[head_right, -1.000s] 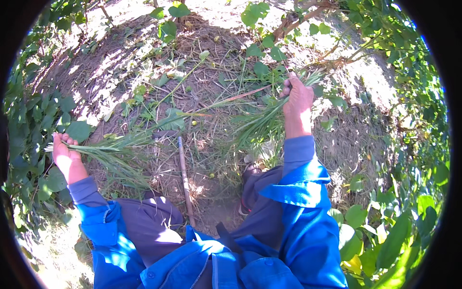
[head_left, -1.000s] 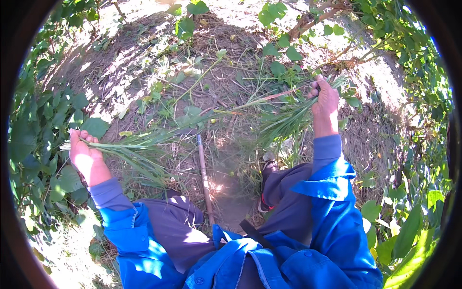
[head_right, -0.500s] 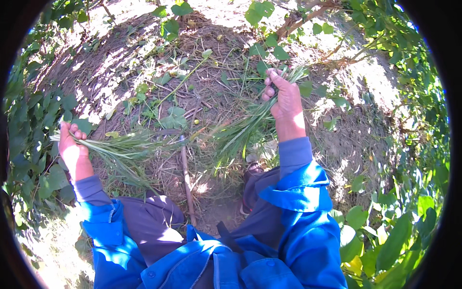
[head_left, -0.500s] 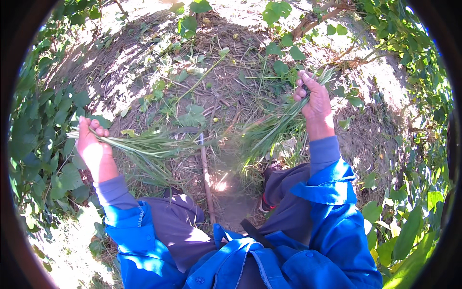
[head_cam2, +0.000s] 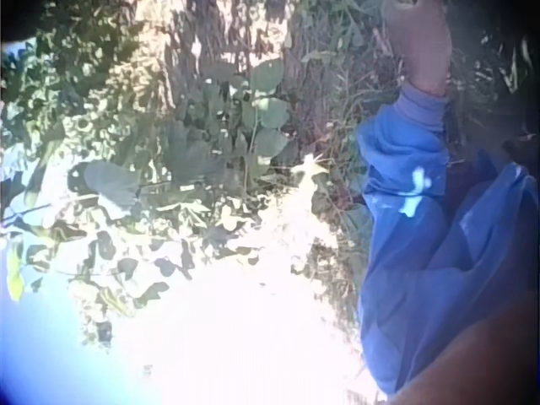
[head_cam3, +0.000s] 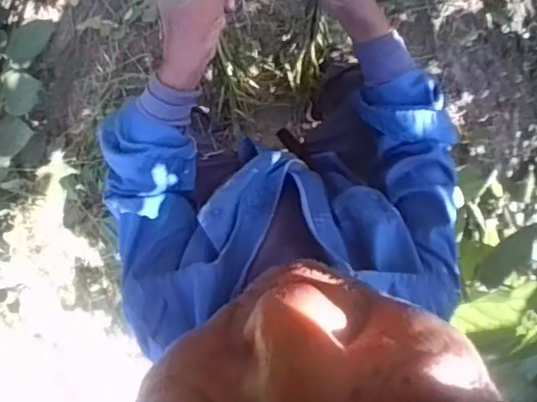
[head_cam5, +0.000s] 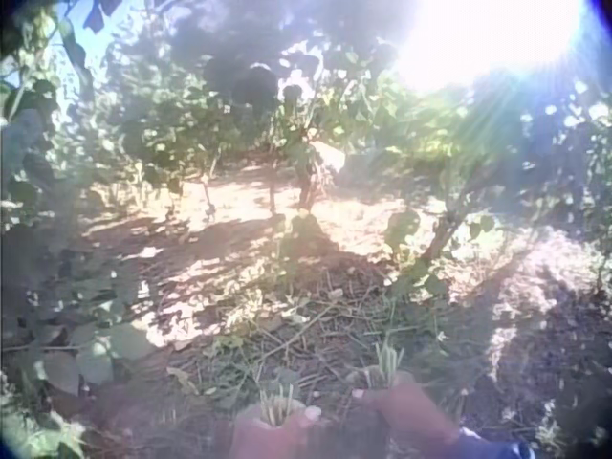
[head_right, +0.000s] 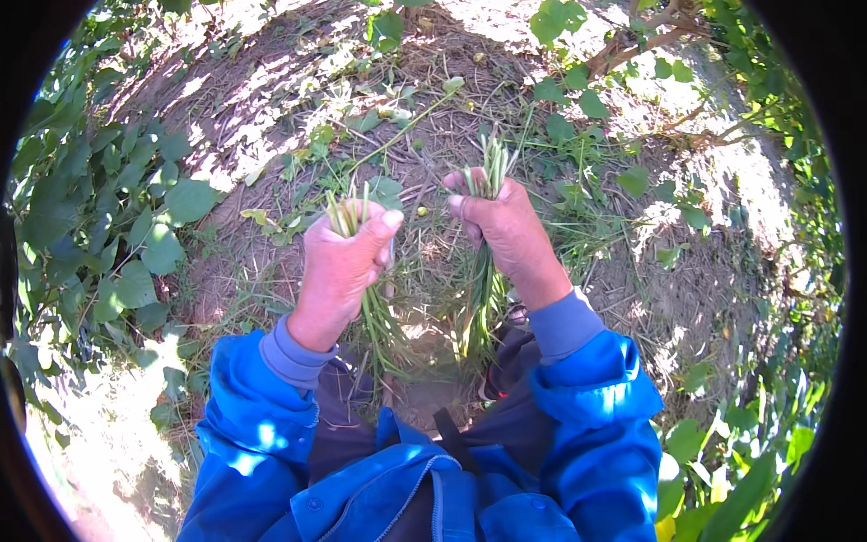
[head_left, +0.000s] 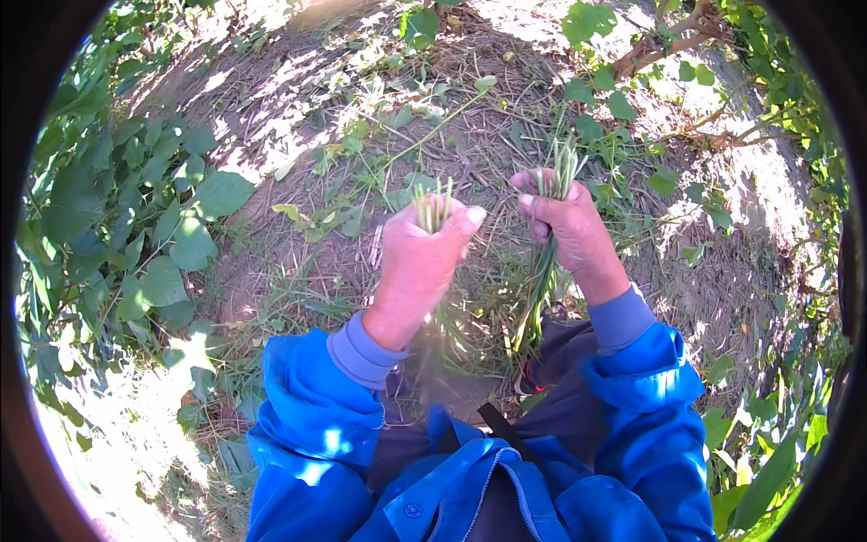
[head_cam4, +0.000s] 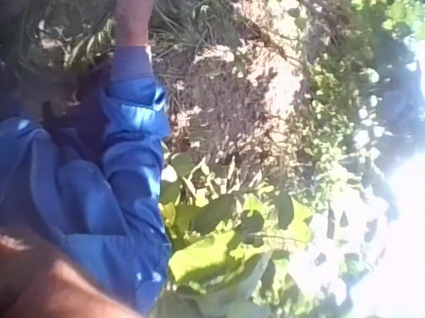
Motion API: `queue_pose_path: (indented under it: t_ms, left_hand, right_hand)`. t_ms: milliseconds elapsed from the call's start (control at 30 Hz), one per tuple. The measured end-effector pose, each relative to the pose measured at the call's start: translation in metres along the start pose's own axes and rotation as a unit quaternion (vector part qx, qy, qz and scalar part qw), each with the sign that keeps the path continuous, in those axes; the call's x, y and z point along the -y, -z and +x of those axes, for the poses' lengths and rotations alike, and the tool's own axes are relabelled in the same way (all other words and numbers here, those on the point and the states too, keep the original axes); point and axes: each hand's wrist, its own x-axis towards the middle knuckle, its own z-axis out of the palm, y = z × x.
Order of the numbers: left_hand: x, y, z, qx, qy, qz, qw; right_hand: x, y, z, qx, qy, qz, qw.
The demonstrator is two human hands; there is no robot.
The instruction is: The person sits on the ground in a vineyard and gathers long grass blades into a bundle. They repeatedly align, fold, and twist the grass with both hands to form a tight bunch.
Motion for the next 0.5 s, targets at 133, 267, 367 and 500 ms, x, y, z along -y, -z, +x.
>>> queue_pose_path:
  t_ms: [133,267,367,500]
  left_hand:
    - [0.012,-0.005,0.000,0.013,0.003,0.034,0.999]
    - [0.016,0.000,0.004,0.019,0.007,0.061,0.998]
    - [0.016,0.001,0.005,0.016,0.005,0.078,0.997]
    - [0.018,-0.002,0.005,0.018,0.002,0.072,0.997]
  right_hand:
    - [-0.007,-0.023,-0.005,0.037,-0.024,-0.021,0.999]
    - [-0.014,-0.030,-0.005,0.075,-0.008,-0.061,0.995]
    - [-0.013,-0.032,-0.008,0.087,-0.033,-0.097,0.991]
    - [-0.008,-0.043,-0.015,0.124,-0.006,-0.096,0.988]
